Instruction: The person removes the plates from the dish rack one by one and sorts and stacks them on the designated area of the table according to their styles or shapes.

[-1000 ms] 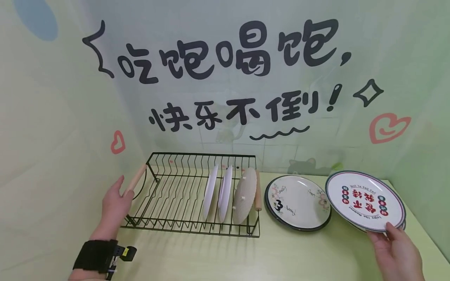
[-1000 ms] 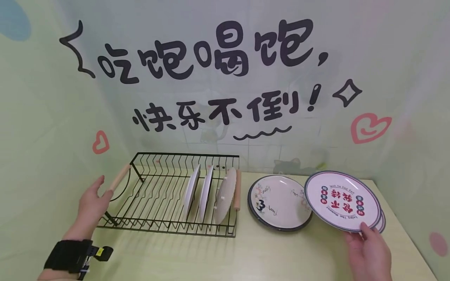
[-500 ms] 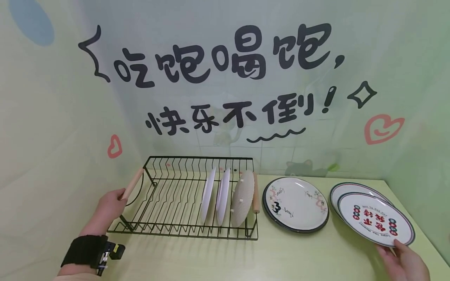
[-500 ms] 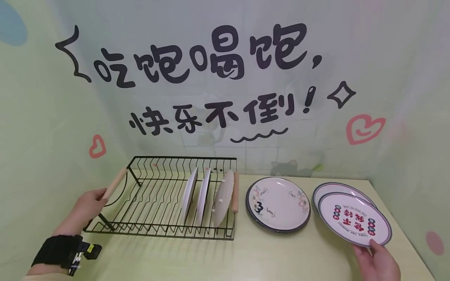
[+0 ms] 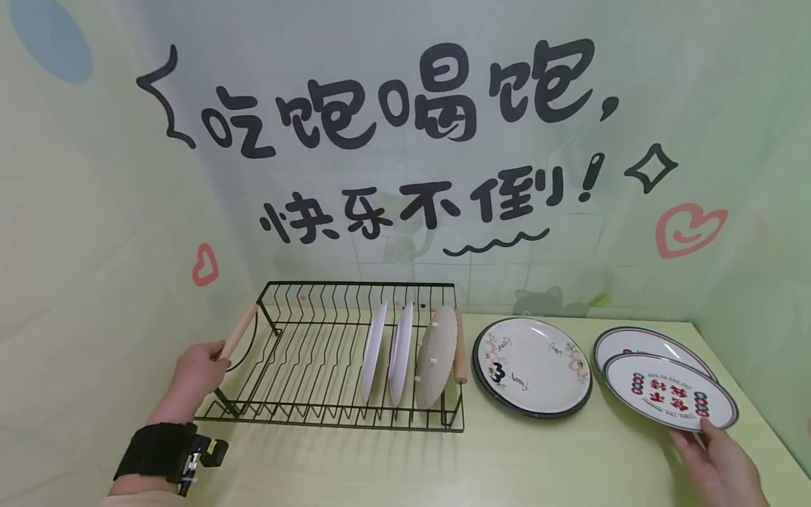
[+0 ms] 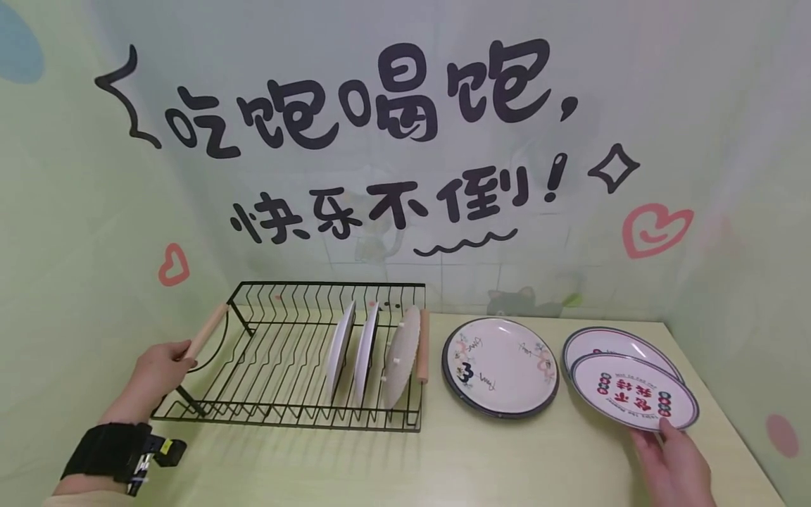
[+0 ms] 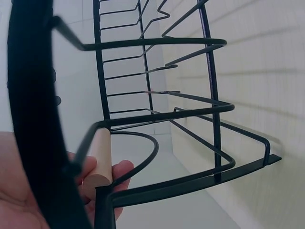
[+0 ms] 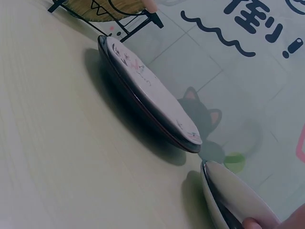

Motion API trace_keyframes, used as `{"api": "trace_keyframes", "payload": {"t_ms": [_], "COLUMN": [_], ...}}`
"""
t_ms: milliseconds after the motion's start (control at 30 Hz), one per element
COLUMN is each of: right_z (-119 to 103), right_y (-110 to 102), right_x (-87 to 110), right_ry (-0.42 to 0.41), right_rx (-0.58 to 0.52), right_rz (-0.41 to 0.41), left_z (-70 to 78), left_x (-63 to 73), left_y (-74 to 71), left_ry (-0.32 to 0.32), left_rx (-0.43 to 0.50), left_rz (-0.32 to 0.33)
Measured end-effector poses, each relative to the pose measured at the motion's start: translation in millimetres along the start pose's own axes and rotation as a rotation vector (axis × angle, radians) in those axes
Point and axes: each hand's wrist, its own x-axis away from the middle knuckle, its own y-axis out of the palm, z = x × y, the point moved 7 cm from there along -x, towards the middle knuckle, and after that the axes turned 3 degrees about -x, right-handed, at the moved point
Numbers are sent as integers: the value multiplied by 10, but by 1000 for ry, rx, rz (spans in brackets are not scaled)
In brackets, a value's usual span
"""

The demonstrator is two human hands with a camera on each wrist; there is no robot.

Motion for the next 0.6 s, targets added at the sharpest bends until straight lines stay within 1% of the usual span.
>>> {"api": "trace_keyframes", "payload": {"t_ms": [33,100,200,367,533,600], "right_z": [1,-8,-44,-171,-301,-346], "right_y": [24,72,128,186,143,126], "right_x": [-5,-14,-18,-29,-72,-92], "right_ry": [-2,-14,-39,-108,-149,-176], "right_rx": [11,46,115,329,544,665], "right_rz": [-22,-33,5,149,309,361], "left_z": [-7,-18,-27,-27,-15,-10], "left_x": [0,-3,-12,-12,6,15], "left_y": [0,4,12,21,7,-3], "left_ry": [-2,-9,-16,-17,-15,-20], "left_rx": [2,10,17,20,23,26], "left_rz": [1,2,2,2,3,1]}}
